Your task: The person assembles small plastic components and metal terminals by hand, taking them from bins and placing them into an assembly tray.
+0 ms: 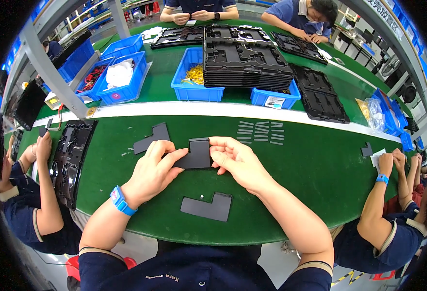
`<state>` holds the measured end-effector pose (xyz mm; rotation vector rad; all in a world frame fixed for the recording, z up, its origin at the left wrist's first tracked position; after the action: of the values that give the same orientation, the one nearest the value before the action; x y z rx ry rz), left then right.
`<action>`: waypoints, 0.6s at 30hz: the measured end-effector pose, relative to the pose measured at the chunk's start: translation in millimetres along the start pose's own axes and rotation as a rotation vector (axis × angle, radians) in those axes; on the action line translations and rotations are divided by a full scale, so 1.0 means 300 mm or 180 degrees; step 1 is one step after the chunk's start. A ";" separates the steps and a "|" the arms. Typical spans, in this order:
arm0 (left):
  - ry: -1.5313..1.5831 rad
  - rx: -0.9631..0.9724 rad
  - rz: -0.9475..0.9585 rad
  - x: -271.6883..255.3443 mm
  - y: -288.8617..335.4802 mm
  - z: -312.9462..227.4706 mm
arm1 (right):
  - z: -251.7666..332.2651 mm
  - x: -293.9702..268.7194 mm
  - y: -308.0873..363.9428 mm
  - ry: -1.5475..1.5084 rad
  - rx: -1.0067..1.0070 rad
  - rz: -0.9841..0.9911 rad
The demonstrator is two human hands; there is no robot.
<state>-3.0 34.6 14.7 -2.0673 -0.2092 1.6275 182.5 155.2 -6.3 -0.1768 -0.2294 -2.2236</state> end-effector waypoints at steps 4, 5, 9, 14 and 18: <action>-0.0037 -0.0055 -0.0001 0.004 0.003 0.007 | -0.006 0.012 -0.001 0.0088 -0.0148 0.0064; -0.0028 -0.0063 0.0011 0.001 0.005 0.008 | -0.003 0.017 0.001 0.0088 -0.0150 0.0065; 0.0202 -0.0077 -0.0053 0.009 0.007 0.006 | 0.000 0.030 0.012 0.0799 -0.0448 0.0042; 0.0239 -0.0050 0.0034 0.007 0.008 0.001 | 0.012 0.052 0.022 0.1753 -0.0768 -0.0125; 0.0208 -0.0064 0.0104 0.002 0.012 -0.003 | 0.011 0.063 0.031 0.2100 -0.0988 -0.0187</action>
<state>-2.6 31.7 12.6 -2.1458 -0.1708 1.5799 178.4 136.0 1.7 0.4011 0.4748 -2.2355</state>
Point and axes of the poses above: each hand's wrist, its own y-axis away from the middle knuckle, its own x-axis out of the palm, z = x × y, the point moved 3 cm from there along -y, towards the middle knuckle, and after that the axes turned 6 degrees about -y, right-handed, at the moved point
